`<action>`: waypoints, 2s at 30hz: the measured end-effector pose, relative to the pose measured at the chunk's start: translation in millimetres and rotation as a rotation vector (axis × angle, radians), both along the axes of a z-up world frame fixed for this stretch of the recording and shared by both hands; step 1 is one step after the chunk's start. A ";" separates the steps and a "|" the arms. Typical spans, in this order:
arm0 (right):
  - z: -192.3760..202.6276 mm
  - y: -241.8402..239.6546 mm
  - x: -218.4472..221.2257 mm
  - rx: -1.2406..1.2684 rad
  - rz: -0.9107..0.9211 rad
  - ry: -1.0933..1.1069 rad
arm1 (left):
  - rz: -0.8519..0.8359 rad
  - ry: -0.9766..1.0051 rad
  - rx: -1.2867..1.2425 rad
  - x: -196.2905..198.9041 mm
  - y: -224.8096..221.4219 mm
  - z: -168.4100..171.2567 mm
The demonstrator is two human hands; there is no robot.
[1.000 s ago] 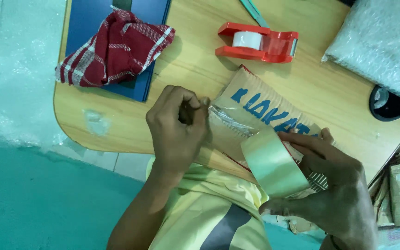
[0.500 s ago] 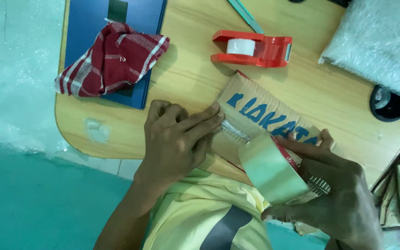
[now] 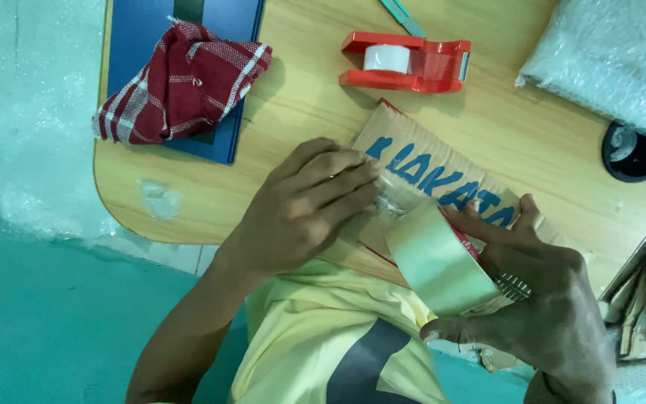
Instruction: Wrapping an item in bubble wrap and sealing it inside a cardboard sleeve with tape.
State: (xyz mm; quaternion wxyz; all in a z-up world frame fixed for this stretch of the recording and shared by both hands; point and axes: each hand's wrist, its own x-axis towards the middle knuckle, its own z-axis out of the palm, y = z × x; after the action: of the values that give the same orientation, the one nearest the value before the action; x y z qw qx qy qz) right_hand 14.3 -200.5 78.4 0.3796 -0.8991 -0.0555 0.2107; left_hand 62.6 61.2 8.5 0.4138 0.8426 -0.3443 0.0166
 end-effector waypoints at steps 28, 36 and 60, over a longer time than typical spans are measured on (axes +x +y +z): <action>-30.5 -12.8 -37.5 0.295 -0.078 -0.314 | -0.028 0.100 0.182 11.9 3.0 2.9; -44.8 -38.0 -72.9 0.210 -0.261 -0.249 | -0.034 0.138 0.228 9.2 3.2 -0.3; -33.9 -15.4 -107.7 0.219 -0.499 -0.147 | -0.122 0.199 0.289 15.1 -2.0 7.8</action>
State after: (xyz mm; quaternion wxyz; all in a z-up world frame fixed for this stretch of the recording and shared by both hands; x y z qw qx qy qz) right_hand -93.5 -216.0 44.5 0.5095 -0.8516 0.1175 0.0377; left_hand 77.7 59.3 16.2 0.3209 0.8682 -0.3508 -0.1417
